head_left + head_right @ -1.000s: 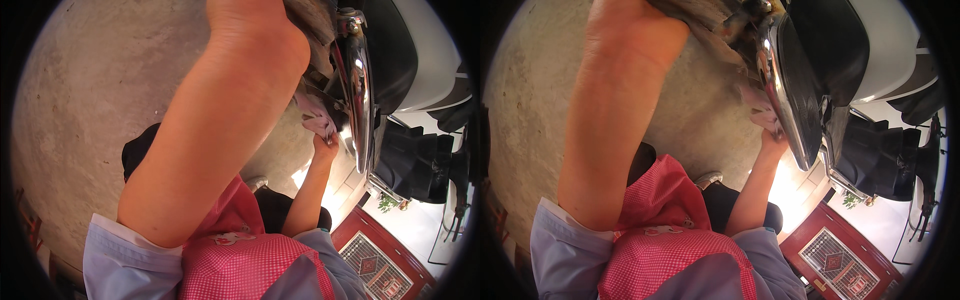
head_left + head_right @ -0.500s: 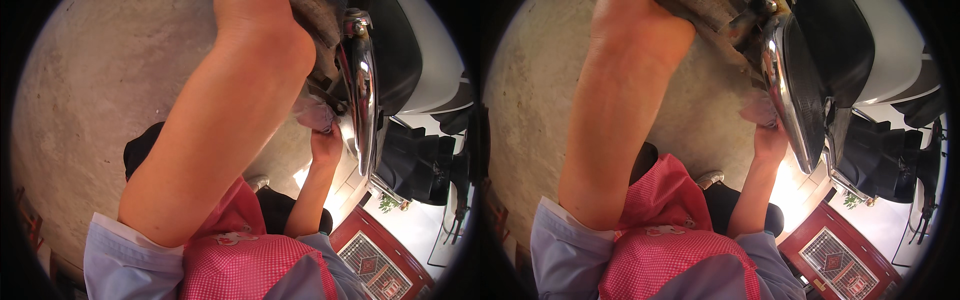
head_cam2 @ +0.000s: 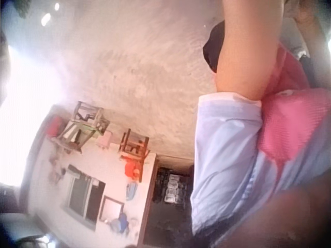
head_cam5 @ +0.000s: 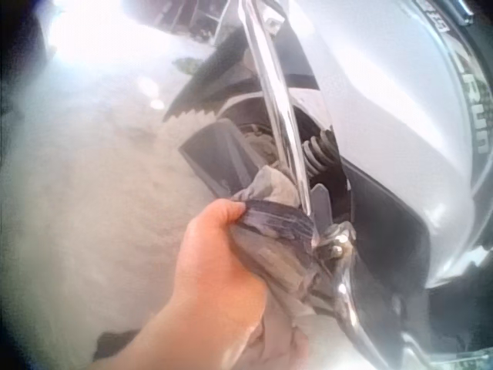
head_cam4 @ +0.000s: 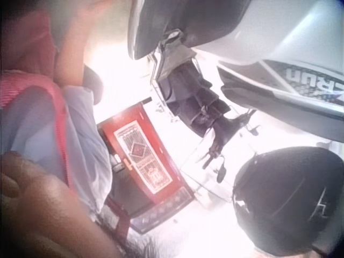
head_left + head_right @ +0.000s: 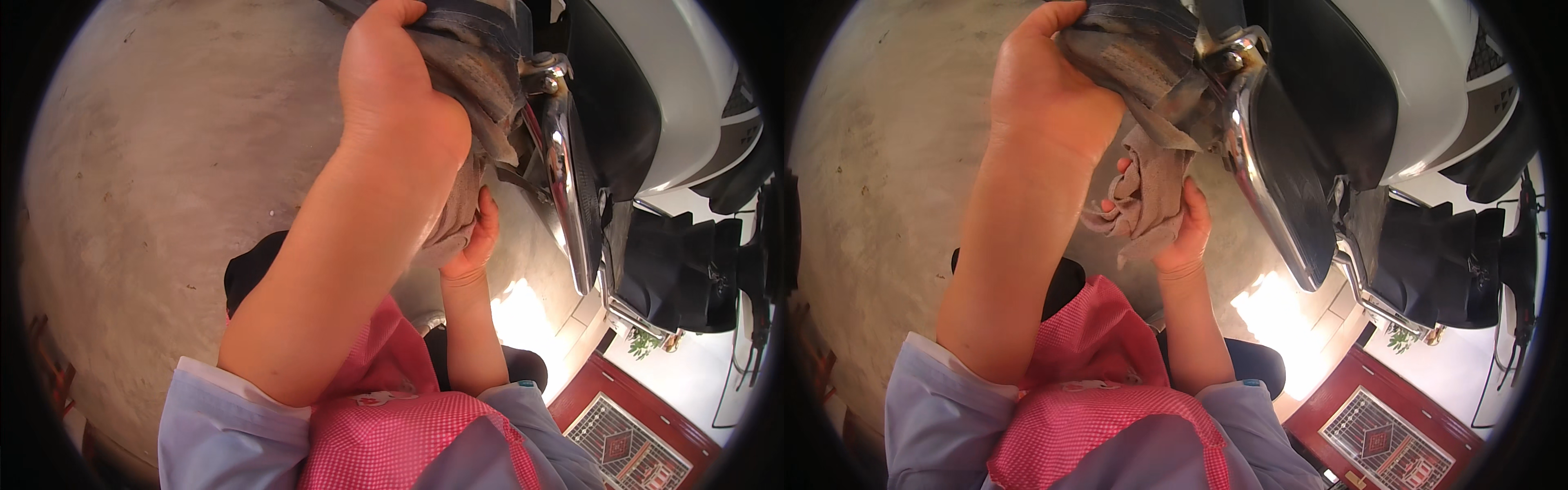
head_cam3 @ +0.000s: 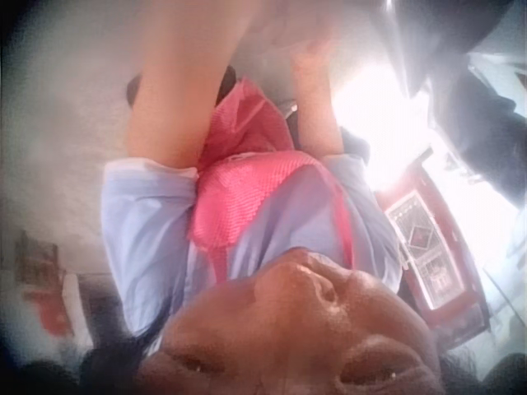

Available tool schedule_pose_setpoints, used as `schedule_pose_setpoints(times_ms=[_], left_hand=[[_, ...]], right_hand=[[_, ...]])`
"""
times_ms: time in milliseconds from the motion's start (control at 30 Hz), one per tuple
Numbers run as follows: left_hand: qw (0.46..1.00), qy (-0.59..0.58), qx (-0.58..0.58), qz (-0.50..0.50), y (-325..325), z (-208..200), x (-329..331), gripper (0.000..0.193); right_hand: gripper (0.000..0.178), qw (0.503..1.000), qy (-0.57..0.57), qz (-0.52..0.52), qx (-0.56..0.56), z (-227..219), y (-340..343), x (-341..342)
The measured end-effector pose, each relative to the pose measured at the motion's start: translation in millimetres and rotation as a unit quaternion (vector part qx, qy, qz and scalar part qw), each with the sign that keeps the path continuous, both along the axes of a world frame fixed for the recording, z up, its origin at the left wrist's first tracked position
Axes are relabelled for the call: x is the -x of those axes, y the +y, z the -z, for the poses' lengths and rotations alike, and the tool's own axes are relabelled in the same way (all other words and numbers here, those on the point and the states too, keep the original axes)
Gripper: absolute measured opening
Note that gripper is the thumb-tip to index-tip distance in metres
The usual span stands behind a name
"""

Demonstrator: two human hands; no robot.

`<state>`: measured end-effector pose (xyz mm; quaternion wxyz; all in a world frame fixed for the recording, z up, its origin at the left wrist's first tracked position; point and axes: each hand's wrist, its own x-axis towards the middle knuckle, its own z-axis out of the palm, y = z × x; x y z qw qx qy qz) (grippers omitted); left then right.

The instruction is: The person wipes the exterior surfaces of a stand fan using cloths, then moves to a garage area and wipes the seat and side panels of an electric scooter.

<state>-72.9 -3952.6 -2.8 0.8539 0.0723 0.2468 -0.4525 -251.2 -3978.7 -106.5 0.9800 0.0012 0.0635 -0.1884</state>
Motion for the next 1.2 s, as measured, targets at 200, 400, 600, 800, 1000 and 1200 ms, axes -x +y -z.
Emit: schedule_pose_setpoints(times_ms=[200,400,600,800,1000,1200], left_hand=[[0.993,-0.033,-0.085,-0.076,9.4,-13.1,-23.2,0.029],[0.990,-0.008,-0.079,-0.114,22.1,6.0,-41.0,0.018],[0.971,-0.069,-0.169,-0.155,13.5,29.8,-54.7,0.036],[0.957,-0.104,-0.204,-0.179,-5.6,35.6,-50.3,0.050],[0.920,-0.292,-0.232,-0.120,-44.4,55.1,-32.2,0.052],[0.788,-0.583,-0.186,-0.069,-74.7,90.2,-5.0,0.040]], right_hand=[[0.041,0.961,0.246,-0.103,0.071,17.8,-0.4,10.6],[0.045,0.899,0.374,-0.013,0.226,-10.4,-9.1,8.3],[0.044,0.752,0.442,-0.142,0.468,-46.7,-2.4,0.6],[0.043,0.695,0.446,-0.200,0.528,-106.5,2.2,13.5],[0.043,0.732,0.362,-0.141,0.559,-148.6,-3.8,21.0],[0.041,0.751,0.389,-0.093,0.526,-123.5,-8.5,49.2]])
